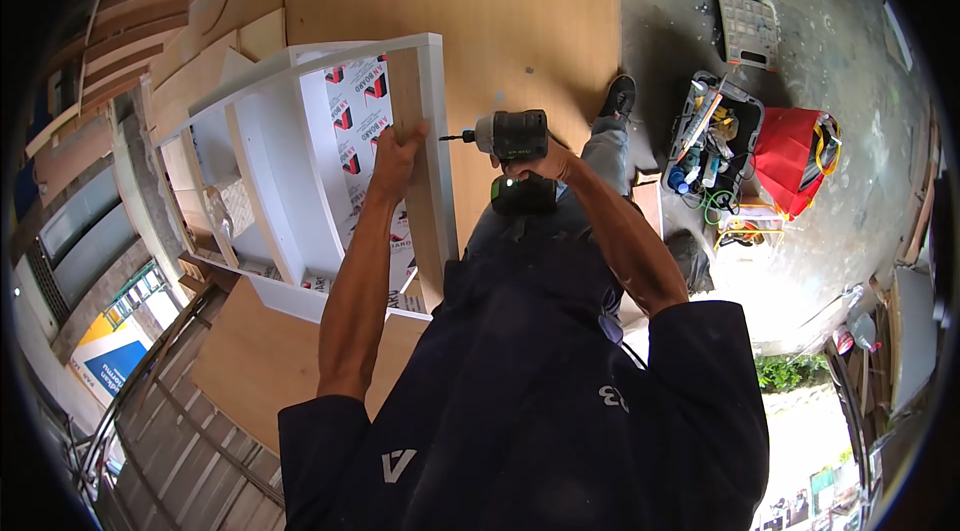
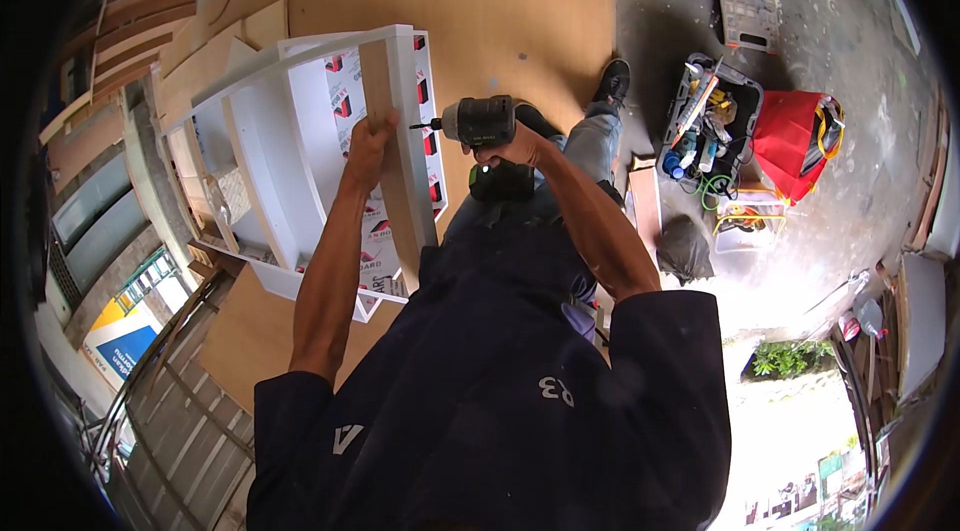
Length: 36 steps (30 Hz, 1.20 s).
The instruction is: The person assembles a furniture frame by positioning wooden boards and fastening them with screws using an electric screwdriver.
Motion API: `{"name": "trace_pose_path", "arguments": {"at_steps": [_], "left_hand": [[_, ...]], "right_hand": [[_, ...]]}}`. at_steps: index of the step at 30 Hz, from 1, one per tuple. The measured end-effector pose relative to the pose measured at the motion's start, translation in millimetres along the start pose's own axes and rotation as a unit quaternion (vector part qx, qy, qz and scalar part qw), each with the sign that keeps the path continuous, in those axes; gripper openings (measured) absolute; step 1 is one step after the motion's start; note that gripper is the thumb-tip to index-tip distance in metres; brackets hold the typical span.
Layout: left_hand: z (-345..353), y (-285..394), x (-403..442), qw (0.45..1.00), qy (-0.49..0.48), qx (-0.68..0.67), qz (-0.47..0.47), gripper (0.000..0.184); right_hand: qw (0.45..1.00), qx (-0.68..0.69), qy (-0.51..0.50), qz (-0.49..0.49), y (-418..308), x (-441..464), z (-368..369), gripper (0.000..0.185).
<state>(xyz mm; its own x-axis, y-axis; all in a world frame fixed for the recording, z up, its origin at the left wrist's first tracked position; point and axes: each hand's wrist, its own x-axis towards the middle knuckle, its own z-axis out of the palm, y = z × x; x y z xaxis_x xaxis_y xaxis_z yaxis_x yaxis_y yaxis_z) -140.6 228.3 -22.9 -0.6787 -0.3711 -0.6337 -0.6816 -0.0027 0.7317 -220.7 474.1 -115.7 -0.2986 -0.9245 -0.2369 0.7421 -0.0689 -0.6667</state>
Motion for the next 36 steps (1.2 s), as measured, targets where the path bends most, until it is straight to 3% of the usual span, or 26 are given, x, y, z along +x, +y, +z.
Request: {"name": "trace_pose_path", "arguments": {"at_steps": [12, 24, 26, 28, 30, 32, 33, 36], "left_hand": [[-7.0, -10.7, 6.2, 1.0, 0.002, 0.008, -0.027, 0.055], [0.2, 6.3, -1.2, 1.0, -0.005, -0.02, -0.016, 0.051], [3.1, 9.7, -6.7, 1.0, 0.002, 0.03, -0.005, 0.059], [12.8, 12.9, -14.8, 0.996, 0.036, 0.075, 0.023, 0.063], [20.0, 16.7, -24.2, 0.989, 0.078, 0.113, 0.052, 0.067], [22.7, 17.9, -31.2, 0.984, 0.102, 0.145, 0.009, 0.069], [21.7, 11.4, -34.8, 0.982, 0.106, 0.157, 0.015, 0.067], [24.7, -14.9, -49.9, 0.968, 0.148, 0.191, 0.067, 0.065]], "right_hand": [[0.999, -0.008, -0.009, -0.029, 7.7, -0.2, 0.2, 0.024], [0.992, -0.118, -0.019, -0.05, 9.3, 3.0, -14.5, 0.031], [0.961, -0.226, 0.004, -0.157, -4.3, -3.1, -8.2, 0.026], [0.967, -0.221, 0.024, -0.122, -12.1, -7.8, -14.2, 0.031], [0.93, -0.36, 0.048, -0.055, -12.5, -12.8, -37.4, 0.031], [0.907, -0.418, 0.038, 0.019, -57.9, -31.1, -45.5, 0.031], [0.901, -0.432, 0.027, 0.018, -91.5, -45.2, -36.9, 0.031], [0.852, -0.493, 0.166, -0.058, -154.6, -77.4, -46.9, 0.031]]}}
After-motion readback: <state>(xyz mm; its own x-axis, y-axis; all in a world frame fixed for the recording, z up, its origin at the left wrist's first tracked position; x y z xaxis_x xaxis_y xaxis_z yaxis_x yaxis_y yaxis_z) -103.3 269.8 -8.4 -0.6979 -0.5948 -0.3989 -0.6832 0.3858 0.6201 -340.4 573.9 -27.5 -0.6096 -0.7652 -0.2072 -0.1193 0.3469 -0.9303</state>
